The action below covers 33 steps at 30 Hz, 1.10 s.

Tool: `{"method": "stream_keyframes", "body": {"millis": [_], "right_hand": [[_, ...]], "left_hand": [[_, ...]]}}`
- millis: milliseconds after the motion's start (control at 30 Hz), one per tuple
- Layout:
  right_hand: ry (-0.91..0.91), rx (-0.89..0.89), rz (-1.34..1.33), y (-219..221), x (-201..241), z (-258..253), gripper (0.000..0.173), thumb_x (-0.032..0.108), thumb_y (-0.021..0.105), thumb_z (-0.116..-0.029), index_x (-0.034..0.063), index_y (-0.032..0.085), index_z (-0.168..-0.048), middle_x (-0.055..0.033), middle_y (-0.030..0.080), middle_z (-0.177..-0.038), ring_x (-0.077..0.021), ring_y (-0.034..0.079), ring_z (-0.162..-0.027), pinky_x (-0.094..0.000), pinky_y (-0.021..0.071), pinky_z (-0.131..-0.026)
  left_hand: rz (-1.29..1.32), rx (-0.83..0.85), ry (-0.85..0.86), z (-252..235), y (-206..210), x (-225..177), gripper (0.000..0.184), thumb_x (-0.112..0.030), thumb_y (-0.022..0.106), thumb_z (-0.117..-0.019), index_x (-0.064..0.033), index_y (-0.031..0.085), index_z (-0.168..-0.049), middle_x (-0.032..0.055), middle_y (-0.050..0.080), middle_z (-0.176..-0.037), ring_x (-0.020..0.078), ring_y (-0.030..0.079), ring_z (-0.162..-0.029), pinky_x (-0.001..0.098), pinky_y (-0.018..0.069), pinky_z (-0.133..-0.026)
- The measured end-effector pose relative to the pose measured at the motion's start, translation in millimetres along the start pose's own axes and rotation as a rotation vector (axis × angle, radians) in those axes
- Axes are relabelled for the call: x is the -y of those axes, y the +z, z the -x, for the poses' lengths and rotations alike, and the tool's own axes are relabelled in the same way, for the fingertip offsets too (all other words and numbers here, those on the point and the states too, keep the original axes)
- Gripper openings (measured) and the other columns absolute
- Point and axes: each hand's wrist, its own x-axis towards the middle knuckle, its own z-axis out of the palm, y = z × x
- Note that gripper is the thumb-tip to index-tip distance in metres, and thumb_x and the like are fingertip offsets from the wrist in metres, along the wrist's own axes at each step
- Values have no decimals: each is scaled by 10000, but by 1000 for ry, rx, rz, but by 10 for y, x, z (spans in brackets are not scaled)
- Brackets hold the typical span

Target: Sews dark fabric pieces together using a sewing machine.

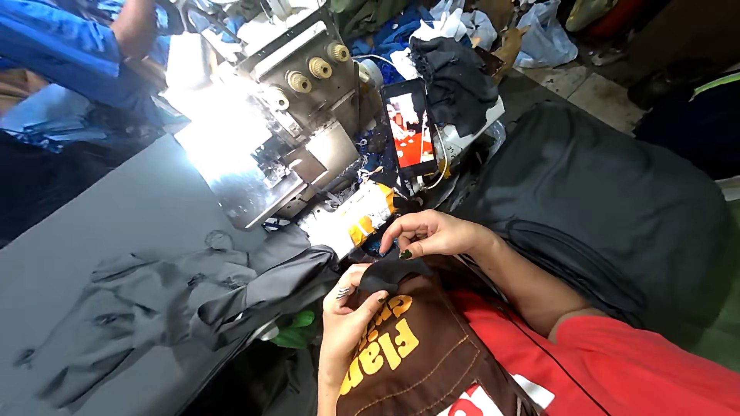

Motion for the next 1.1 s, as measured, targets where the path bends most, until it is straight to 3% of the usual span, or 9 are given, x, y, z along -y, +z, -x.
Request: {"method": "stream_keyframes", "body": {"millis": [167,267,467,533,633,833,933,1000,1100], "right_hand": [[-14,40,8,0,-4,3,272,41,600,-991,-52,623,-1246,44,583,-788,37,514,-703,-130,442,-663],[-19,35,8,-18,10,2,273,27,597,-991,-49,623,-1252,38,601,-819,34,527,-723,-133,456,-683],[42,60,48,-38,30,-28,341,110,603,-998,-28,588,-1309,49,585,-801,36,516,-700,-134,446,-657],[69,104,134,12,21,-75,387,147,614,-1000,-26,562,-1342,-19,617,-928,-3,568,-801,-167,496,-738],[20,141,275,130,-33,-162,470,157,678,-953,-41,571,-1365,-173,652,-1240,-152,625,-1122,-299,507,-993],[-200,200,322,335,-115,-337,573,310,736,-908,-46,606,-1338,-222,530,-1458,-329,445,-1418,-436,365,-1185],[-170,246,286,394,-63,-368,603,188,765,-877,-67,551,-1380,-214,592,-1380,-279,541,-1329,-403,420,-1141],[-131,255,251,412,-45,-386,586,117,762,-874,-65,539,-1384,-190,635,-1294,-202,606,-1206,-333,476,-1058],[-47,194,174,419,-20,-402,496,116,731,-913,-66,563,-1342,-141,681,-1079,-102,648,-949,-237,535,-870]], "left_hand": [[190,103,20,24,-31,-35,192,-185,747,-936,-198,739,-1127,-60,737,-1135,68,666,-1119,264,538,-998],[331,100,98,5,-82,-116,187,-220,706,-967,-169,734,-1144,-17,744,-1115,108,678,-1098,292,535,-993],[-21,8,4,4,-136,-242,124,-188,737,-946,-181,767,-1066,-80,758,-1000,6,701,-892,189,590,-806],[-186,40,-18,-30,-81,-244,112,-149,749,-924,-157,753,-1035,-89,755,-966,-2,701,-869,187,597,-796],[-360,87,1,-85,-8,-227,174,-108,768,-900,-60,712,-1057,-44,753,-980,7,703,-897,189,599,-829],[-521,161,-7,-112,-51,-311,282,-193,759,-925,-41,694,-1154,8,758,-1073,52,716,-980,234,606,-880],[-591,148,-11,-97,-73,-380,303,-237,769,-914,-76,701,-1161,-27,761,-1030,8,705,-909,193,599,-813],[-617,157,-18,-93,-71,-435,296,-229,768,-905,-92,699,-1158,-43,756,-987,-13,690,-853,171,589,-766],[-612,175,-17,-94,-40,-495,343,-233,795,-885,-88,677,-1172,-44,758,-1009,-7,705,-904,177,599,-808]]}}
